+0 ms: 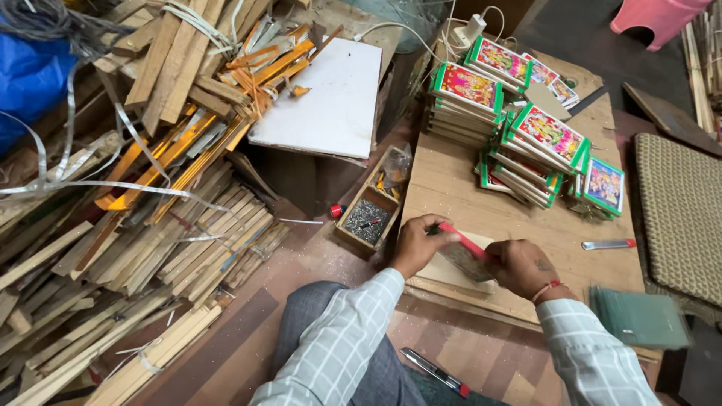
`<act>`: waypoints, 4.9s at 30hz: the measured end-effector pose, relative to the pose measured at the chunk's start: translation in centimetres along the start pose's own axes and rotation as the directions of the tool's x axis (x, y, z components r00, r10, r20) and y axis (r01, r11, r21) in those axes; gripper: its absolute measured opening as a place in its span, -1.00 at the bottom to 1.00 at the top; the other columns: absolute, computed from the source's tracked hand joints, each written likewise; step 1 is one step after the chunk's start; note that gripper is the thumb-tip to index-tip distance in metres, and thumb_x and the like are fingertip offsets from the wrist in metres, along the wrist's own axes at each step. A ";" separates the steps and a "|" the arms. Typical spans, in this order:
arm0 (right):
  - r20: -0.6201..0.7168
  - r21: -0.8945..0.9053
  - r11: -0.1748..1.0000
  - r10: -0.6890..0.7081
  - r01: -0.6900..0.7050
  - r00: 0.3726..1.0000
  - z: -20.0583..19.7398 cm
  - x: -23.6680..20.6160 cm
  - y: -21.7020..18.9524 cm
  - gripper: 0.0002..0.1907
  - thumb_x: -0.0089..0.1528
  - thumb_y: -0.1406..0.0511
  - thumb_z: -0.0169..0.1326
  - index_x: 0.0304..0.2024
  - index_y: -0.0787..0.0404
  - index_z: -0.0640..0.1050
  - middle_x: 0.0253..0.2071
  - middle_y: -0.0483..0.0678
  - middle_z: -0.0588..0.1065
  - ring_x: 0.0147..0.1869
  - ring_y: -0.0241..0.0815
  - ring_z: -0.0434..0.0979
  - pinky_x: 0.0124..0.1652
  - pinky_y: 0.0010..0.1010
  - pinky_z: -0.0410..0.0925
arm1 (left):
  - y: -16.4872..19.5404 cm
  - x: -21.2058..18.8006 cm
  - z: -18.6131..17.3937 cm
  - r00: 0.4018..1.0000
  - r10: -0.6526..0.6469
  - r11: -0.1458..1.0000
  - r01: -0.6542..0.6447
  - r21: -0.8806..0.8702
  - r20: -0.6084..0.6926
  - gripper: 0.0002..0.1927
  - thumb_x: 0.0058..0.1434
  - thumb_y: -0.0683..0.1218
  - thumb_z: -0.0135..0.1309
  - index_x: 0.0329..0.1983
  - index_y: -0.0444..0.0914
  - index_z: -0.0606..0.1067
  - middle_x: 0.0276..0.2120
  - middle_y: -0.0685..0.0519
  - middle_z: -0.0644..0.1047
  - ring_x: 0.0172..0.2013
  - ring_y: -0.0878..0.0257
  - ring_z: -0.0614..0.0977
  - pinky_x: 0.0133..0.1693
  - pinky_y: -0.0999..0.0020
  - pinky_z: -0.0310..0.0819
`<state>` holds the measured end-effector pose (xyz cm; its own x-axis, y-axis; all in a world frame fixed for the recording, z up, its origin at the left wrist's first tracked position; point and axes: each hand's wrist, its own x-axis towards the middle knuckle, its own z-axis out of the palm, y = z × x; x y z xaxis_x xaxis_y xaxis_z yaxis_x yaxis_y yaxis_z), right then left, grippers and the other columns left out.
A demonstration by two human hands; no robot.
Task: The person sits on the floor and wraps small rectangular items with red tape, then uses a utility knife to trim the excess tape. They place the wrapped items into a plastic bag and repeat the process with another item.
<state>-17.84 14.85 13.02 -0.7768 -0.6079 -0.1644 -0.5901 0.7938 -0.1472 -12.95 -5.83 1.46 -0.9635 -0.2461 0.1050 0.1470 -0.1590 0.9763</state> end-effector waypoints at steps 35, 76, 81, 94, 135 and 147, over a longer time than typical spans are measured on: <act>-0.819 0.179 0.983 0.129 0.035 0.559 6.8 -5.4 -5.4 -0.67 0.25 0.44 0.08 0.06 0.42 0.58 0.08 0.16 0.54 0.19 0.15 0.52 0.16 -0.09 0.38 | 0.8 0.8 1.7 0.985 -0.125 0.992 0.122 -0.037 -0.122 -0.80 0.18 -0.15 0.23 -0.46 -0.38 0.54 -0.57 0.07 0.55 -0.53 0.37 0.55 -0.48 0.40 0.47; -0.190 0.956 0.290 0.716 -0.039 0.672 6.8 -6.6 -1.3 -0.47 0.12 0.37 0.23 0.17 0.27 0.50 0.09 0.00 0.56 -0.12 -0.03 0.62 -0.13 -0.22 0.52 | 5.3 -2.1 2.9 0.603 0.535 0.330 -0.794 0.511 0.591 -0.54 0.09 -0.35 0.09 0.10 -0.31 0.55 0.13 -0.10 0.58 0.19 0.00 0.58 0.33 0.07 0.28; -0.121 0.982 0.006 0.796 0.191 0.594 11.4 -10.2 0.6 -0.57 0.26 0.29 0.21 0.13 0.38 0.54 0.04 0.04 0.57 0.05 -0.19 0.59 0.02 -0.39 0.46 | 4.2 -2.2 5.8 0.650 0.499 0.556 -0.748 0.364 0.573 -0.68 0.13 -0.29 0.12 -0.04 -0.26 0.60 -0.03 -0.05 0.64 0.07 0.05 0.63 0.21 0.10 0.41; 0.078 0.908 -0.336 0.721 0.249 0.688 11.9 -6.4 -1.4 -0.61 0.34 0.16 0.12 0.09 0.29 0.47 -0.17 -0.07 0.56 -0.11 -0.23 0.58 -0.15 -0.37 0.47 | 6.1 -3.2 7.5 0.769 0.343 0.536 -0.632 0.561 0.539 -0.85 0.08 -0.17 0.20 -0.26 -0.13 0.65 -0.31 0.09 0.68 -0.27 0.14 0.61 -0.13 0.16 0.31; 0.058 0.987 0.091 0.566 -0.132 0.822 10.3 -13.3 -3.2 -0.68 0.25 0.30 0.16 -0.07 0.45 0.68 -0.32 0.07 0.62 -0.40 -0.21 0.55 -0.41 -0.47 0.42 | 1.3 -0.4 4.3 0.970 -0.120 0.987 0.095 0.127 0.209 -0.80 0.17 -0.10 0.28 -0.27 -0.36 0.68 -0.37 -0.17 0.69 -0.36 0.12 0.68 -0.24 0.27 0.58; 0.315 0.909 -0.413 0.599 -0.053 0.736 16.9 -12.2 -0.8 -0.75 0.26 0.38 0.14 -0.06 0.42 0.63 -0.21 -0.02 0.60 -0.25 -0.25 0.47 -0.21 -0.40 0.30 | 1.8 -2.7 8.6 0.925 0.318 0.685 -0.377 0.623 0.209 -0.67 0.12 -0.03 0.24 -0.12 -0.32 0.62 -0.10 -0.17 0.62 -0.09 -0.12 0.64 -0.07 0.00 0.44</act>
<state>-4.23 21.35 -1.30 -0.8557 0.0224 -0.5169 0.4853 -0.3116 -0.8169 -12.06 2.81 4.55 -0.8908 -0.0789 0.4475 0.3241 0.5798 0.7475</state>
